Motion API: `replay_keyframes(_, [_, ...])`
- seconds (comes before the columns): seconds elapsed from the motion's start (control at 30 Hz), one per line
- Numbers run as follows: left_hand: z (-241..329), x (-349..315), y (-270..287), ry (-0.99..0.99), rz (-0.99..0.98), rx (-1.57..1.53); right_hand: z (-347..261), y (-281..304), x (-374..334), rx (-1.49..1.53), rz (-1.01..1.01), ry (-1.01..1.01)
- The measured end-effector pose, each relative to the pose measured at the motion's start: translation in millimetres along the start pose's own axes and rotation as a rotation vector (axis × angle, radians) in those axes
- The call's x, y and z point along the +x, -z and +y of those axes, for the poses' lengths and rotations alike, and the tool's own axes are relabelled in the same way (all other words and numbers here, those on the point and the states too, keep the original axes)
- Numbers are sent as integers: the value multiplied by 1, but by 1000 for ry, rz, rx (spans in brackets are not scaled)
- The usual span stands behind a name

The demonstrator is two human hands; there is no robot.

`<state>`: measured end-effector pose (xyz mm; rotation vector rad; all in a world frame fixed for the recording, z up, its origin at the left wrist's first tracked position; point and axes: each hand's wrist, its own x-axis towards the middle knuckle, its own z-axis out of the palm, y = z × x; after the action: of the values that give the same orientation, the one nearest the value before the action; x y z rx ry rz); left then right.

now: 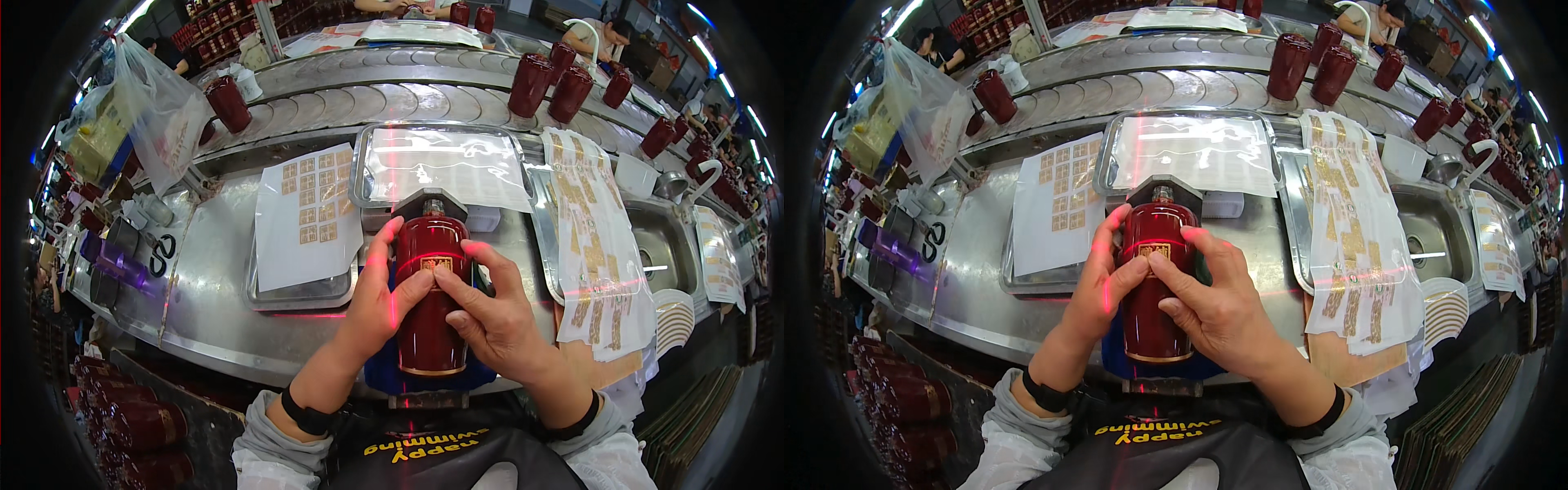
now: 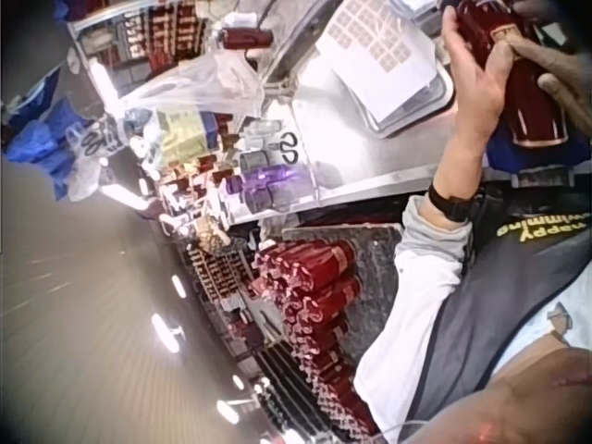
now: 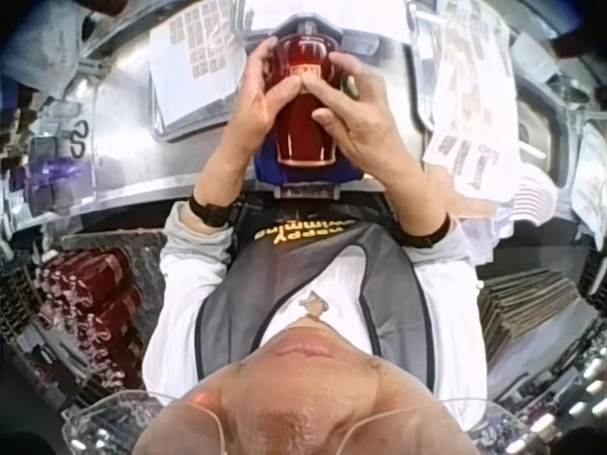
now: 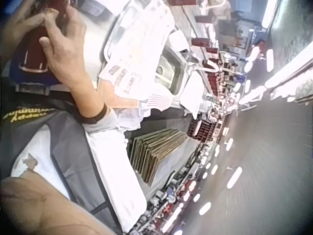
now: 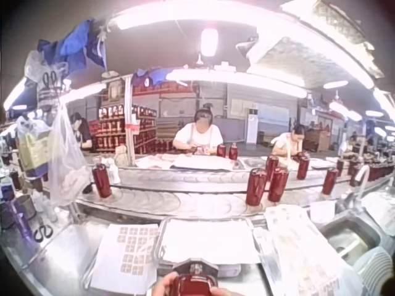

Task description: Apply decorative labels to red ceramic bottles on a factory production line.

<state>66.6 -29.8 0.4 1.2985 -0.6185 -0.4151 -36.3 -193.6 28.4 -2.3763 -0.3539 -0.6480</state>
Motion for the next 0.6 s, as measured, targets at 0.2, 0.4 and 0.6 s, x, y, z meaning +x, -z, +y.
replay_keyframes(0.2, [-4,1,3,85,45,-227,0,-1,-1,50,25,-24])
replay_keyframes(0.4, [-3,2,1,28,-29,-115,0,-3,-2,-12,-31,-66])
replay_keyframes(0.6, [-4,-4,-3,-52,-1,-71,-4,1,-5,-29,-48,-19])
